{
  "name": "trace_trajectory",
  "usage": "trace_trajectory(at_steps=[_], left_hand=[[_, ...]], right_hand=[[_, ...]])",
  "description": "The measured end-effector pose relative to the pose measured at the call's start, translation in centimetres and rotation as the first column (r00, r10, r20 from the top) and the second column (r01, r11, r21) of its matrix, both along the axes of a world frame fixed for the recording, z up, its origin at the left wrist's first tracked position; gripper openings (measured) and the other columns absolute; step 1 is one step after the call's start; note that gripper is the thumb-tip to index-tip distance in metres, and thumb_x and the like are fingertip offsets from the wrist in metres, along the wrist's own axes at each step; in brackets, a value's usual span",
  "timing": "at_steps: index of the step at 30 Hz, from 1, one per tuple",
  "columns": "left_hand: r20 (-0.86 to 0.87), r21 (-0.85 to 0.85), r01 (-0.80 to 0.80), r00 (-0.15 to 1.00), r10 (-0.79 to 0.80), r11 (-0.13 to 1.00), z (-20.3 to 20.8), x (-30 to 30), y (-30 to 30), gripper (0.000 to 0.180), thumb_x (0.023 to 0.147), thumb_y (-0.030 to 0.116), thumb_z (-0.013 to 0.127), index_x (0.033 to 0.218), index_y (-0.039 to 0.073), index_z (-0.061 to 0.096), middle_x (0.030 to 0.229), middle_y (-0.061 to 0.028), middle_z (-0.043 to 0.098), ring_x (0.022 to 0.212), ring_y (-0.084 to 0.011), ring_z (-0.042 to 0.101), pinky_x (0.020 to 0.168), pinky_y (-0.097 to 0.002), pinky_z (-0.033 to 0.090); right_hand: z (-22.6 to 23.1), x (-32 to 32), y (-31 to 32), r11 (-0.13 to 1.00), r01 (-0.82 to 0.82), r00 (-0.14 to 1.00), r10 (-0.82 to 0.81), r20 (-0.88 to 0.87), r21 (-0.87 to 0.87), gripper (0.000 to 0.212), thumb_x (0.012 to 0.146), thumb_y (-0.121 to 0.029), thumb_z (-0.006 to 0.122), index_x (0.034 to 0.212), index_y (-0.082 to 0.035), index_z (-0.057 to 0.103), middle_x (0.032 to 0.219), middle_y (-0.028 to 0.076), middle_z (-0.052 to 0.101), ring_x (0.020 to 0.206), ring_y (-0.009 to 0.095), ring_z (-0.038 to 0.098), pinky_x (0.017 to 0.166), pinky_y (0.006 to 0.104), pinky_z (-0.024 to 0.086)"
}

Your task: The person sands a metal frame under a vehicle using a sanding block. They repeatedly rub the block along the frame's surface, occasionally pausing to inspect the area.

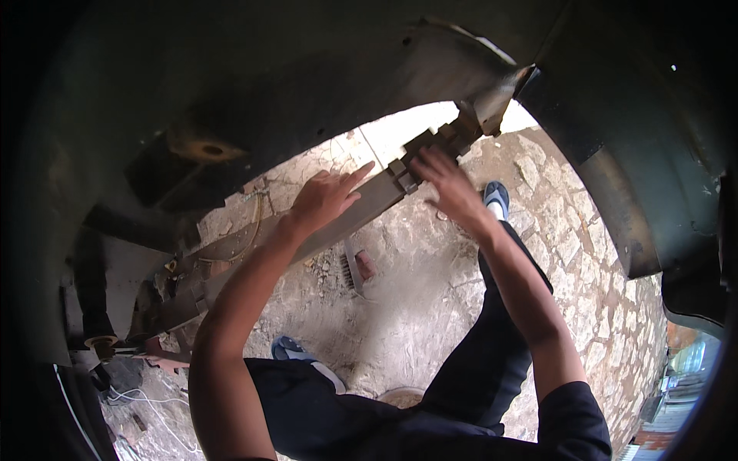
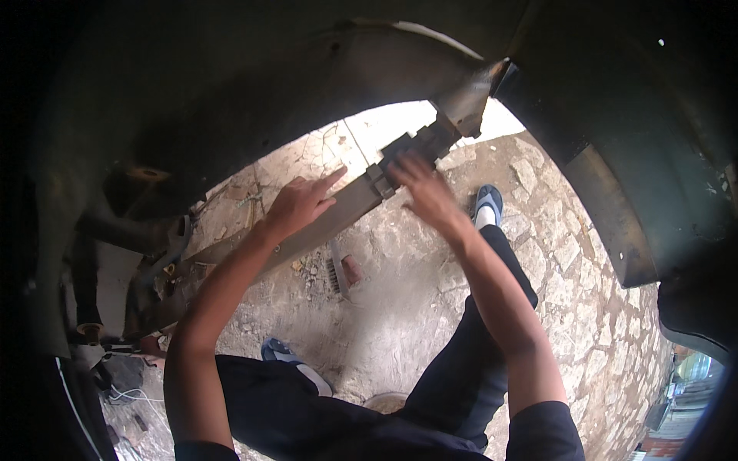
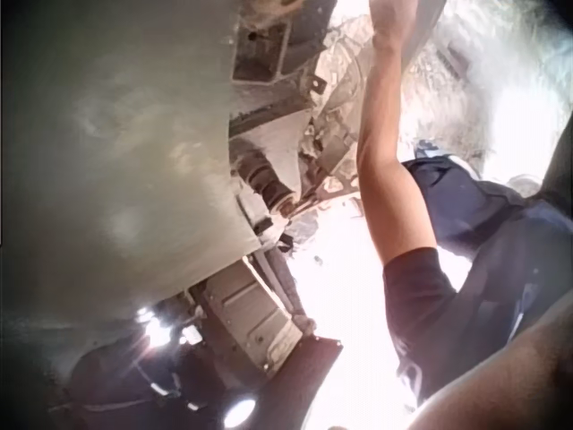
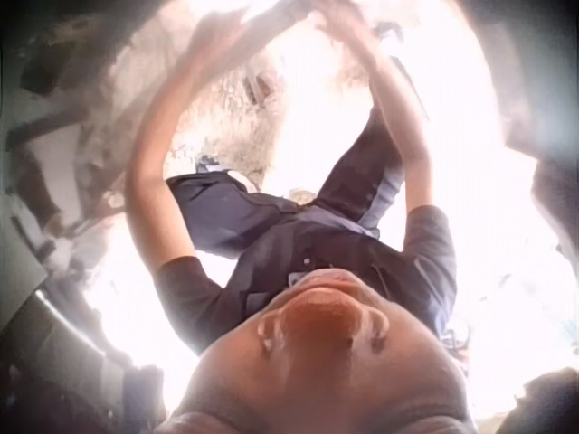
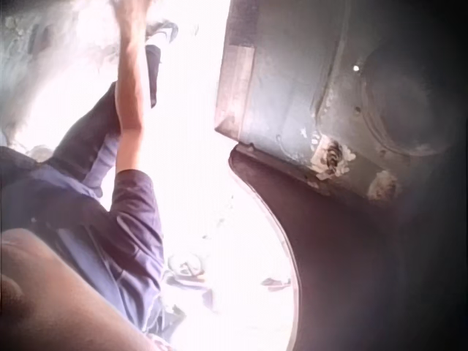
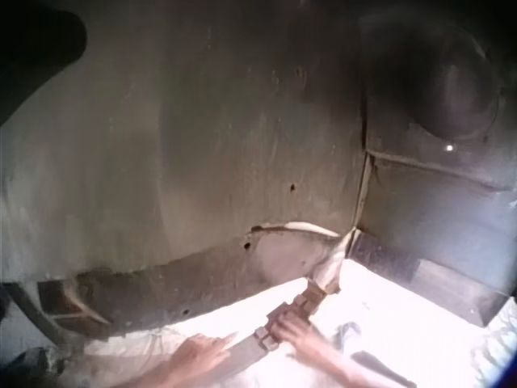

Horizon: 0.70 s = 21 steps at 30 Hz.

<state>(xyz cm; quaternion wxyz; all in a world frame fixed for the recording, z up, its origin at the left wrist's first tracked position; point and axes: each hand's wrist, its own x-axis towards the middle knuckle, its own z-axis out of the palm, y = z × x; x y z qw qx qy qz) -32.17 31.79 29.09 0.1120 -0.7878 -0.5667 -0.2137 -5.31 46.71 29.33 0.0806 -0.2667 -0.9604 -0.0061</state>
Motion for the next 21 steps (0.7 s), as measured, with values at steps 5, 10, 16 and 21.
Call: trace_trajectory(at_steps=[5, 10, 16, 21], left_hand=[[-0.002, -0.031, -0.042, 0.999, 0.042, 0.999, -0.5, 0.3, -0.1, 0.076, 0.090, 0.017, 0.068, 0.157, 0.021, 0.032, 0.067, -0.0093, 0.063, 0.061, -0.0252, 0.064, 0.061, -0.0401, 0.055], [-0.042, 0.051, -0.042, 0.998, 0.044, 0.998, -0.2, 0.4, 0.8, 0.076, 0.088, 0.012, 0.068, 0.156, 0.021, 0.034, 0.068, -0.0065, 0.063, 0.057, -0.0226, 0.061, 0.060, -0.0368, 0.055], [-0.051, 0.081, 0.062, 0.997, -0.058, 0.995, -0.2, 1.4, 1.3, 0.078, 0.085, 0.007, 0.069, 0.155, 0.020, 0.037, 0.070, -0.0071, 0.064, 0.055, -0.0217, 0.060, 0.060, -0.0353, 0.054], [-0.088, -0.224, 0.003, 0.996, -0.023, 0.975, -2.3, 0.8, 0.2, 0.073, 0.086, 0.011, 0.066, 0.154, 0.022, 0.040, 0.064, -0.0122, 0.062, 0.052, -0.0275, 0.061, 0.054, -0.0398, 0.052]], right_hand=[[0.3, -1.6, -1.6, 0.989, 0.143, 0.990, -0.142, -0.019, 0.030, 0.096, 0.072, -0.017, 0.086, 0.154, -0.014, 0.035, 0.164, 0.007, 0.024, 0.152, 0.029, 0.020, 0.118, 0.0490, 0.036], [1.2, -1.2, -1.3, 0.995, 0.105, 0.993, -0.104, 0.053, -0.002, 0.088, 0.078, -0.020, 0.082, 0.154, -0.018, 0.036, 0.165, 0.009, 0.021, 0.153, 0.030, 0.016, 0.116, 0.0545, 0.038], [-0.3, -1.2, -1.5, 0.990, 0.136, 0.991, -0.135, -0.023, 0.023, 0.094, 0.075, -0.021, 0.084, 0.155, -0.020, 0.034, 0.165, 0.009, 0.020, 0.154, 0.033, 0.014, 0.117, 0.0549, 0.035], [-0.1, -1.6, -2.5, 0.995, 0.102, 0.995, -0.101, 0.015, -0.014, 0.098, 0.075, -0.020, 0.085, 0.156, -0.022, 0.031, 0.166, 0.007, 0.018, 0.154, 0.031, 0.014, 0.120, 0.0523, 0.031]])
